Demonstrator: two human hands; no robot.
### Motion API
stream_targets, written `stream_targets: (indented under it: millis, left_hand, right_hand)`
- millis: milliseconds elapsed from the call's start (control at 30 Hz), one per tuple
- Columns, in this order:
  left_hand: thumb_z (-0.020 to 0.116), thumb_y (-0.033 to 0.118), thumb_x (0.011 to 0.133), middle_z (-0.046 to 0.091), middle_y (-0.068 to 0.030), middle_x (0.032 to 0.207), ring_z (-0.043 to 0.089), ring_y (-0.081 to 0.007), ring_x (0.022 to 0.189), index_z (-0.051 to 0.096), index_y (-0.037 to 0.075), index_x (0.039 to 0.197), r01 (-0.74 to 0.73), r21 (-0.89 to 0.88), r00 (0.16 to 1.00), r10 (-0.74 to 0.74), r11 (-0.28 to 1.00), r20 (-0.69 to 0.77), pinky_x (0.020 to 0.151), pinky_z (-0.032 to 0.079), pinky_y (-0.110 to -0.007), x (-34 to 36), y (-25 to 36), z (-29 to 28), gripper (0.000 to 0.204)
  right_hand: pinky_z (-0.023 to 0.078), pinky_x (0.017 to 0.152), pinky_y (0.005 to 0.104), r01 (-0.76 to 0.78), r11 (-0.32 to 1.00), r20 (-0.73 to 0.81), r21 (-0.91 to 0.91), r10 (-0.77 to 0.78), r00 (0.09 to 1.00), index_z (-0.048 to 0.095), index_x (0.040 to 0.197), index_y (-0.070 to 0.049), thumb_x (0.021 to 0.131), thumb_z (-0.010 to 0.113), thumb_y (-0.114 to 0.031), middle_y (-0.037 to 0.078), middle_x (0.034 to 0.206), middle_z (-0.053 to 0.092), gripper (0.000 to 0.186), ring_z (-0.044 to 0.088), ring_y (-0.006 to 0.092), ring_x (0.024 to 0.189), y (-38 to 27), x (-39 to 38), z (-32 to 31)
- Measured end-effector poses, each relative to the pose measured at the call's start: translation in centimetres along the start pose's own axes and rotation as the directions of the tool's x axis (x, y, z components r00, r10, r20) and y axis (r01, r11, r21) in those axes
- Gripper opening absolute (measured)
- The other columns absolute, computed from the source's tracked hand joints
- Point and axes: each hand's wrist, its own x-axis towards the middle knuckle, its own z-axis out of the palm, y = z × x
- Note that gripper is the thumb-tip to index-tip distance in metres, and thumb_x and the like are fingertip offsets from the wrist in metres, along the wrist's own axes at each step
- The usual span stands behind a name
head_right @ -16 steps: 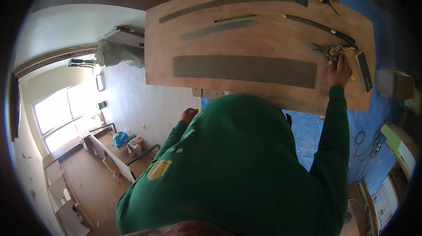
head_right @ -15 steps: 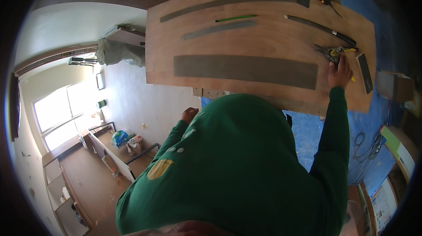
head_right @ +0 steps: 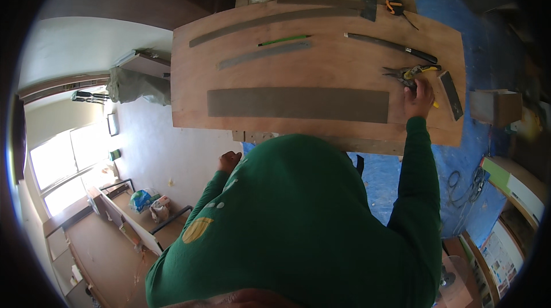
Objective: The person measures a wooden board with a tape measure and marks it with a pencil using a metal ruler as a guide. They then place a dark rectangular strip on the board and mark its edges with the pencil.
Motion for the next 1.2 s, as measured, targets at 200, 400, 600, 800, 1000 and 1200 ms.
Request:
stream_targets:
  millis: [200,400,600,800,1000,1200]
  left_hand:
    - [0.063,0.029,0.098,0.070,-0.0208,0.089,0.066,-0.0457,0.086,0.065,0.005,0.087,-0.428,0.152,0.877,0.450,0.891,-0.169,0.074,0.052,-0.054,4.9,11.1,-5.9,0.026]
    - [0.061,0.024,0.096,0.065,-0.0134,0.122,0.057,-0.0365,0.121,0.068,0.010,0.122,-0.580,0.232,0.735,0.625,0.781,-0.263,0.103,0.046,-0.049,15.2,19.2,-10.0,0.030]
    - [0.060,0.019,0.095,0.058,-0.0093,0.132,0.049,-0.0321,0.130,0.065,0.010,0.125,-0.453,0.428,0.774,0.583,0.782,-0.246,0.109,0.041,-0.048,20.5,23.0,-11.1,0.032]
    - [0.061,0.010,0.088,0.059,-0.0098,0.132,0.049,-0.0294,0.131,0.066,0.009,0.121,-0.406,0.381,0.851,0.496,0.831,-0.174,0.109,0.039,-0.045,21.2,24.2,-12.7,0.033]
    - [0.062,0.009,0.086,0.063,-0.0103,0.128,0.053,-0.0292,0.130,0.064,0.010,0.124,-0.397,0.436,0.899,0.438,0.808,0.007,0.107,0.040,-0.045,22.1,25.3,-13.9,0.038]
    - [0.062,0.016,0.092,0.064,-0.0080,0.117,0.057,-0.0271,0.124,0.063,0.016,0.118,-0.477,0.419,0.856,0.516,0.773,0.024,0.104,0.042,-0.048,21.6,24.4,-13.2,0.026]
  right_hand:
    - [0.037,0.110,0.0578,0.028,0.999,-0.110,-0.030,-0.031,0.993,0.062,0.127,-0.016,0.081,0.073,-0.016,0.016,0.138,0.060,0.047,0.051,0.0421,0.131,-1.4,1.2,-0.8]
    - [0.048,0.094,0.0514,0.183,0.942,0.051,0.281,-0.205,0.977,0.069,0.109,-0.008,0.086,0.070,-0.012,0.014,0.111,0.068,0.023,0.061,0.0392,0.106,-11.1,4.9,-1.3]
    - [0.052,0.088,0.0469,0.307,0.808,0.170,0.503,-0.441,0.881,0.073,0.110,-0.005,0.091,0.069,-0.011,0.014,0.104,0.069,0.020,0.063,0.0363,0.097,-25.2,9.2,1.8]
    - [0.053,0.091,0.0465,0.450,0.820,0.172,0.355,-0.530,0.831,0.073,0.119,-0.013,0.091,0.067,-0.012,0.009,0.117,0.064,0.028,0.058,0.0350,0.108,-34.1,12.5,6.6]
    - [0.053,0.088,0.0493,0.513,0.840,0.393,0.177,-0.539,0.745,0.070,0.097,-0.014,0.089,0.064,-0.014,0.006,0.111,0.065,0.009,0.058,0.0331,0.111,-36.7,14.7,9.0]
    - [0.053,0.085,0.0497,0.528,0.809,0.430,0.259,-0.586,0.687,0.068,0.092,-0.013,0.089,0.062,-0.014,0.008,0.101,0.067,0.007,0.062,0.0350,0.102,-36.2,16.1,11.5]
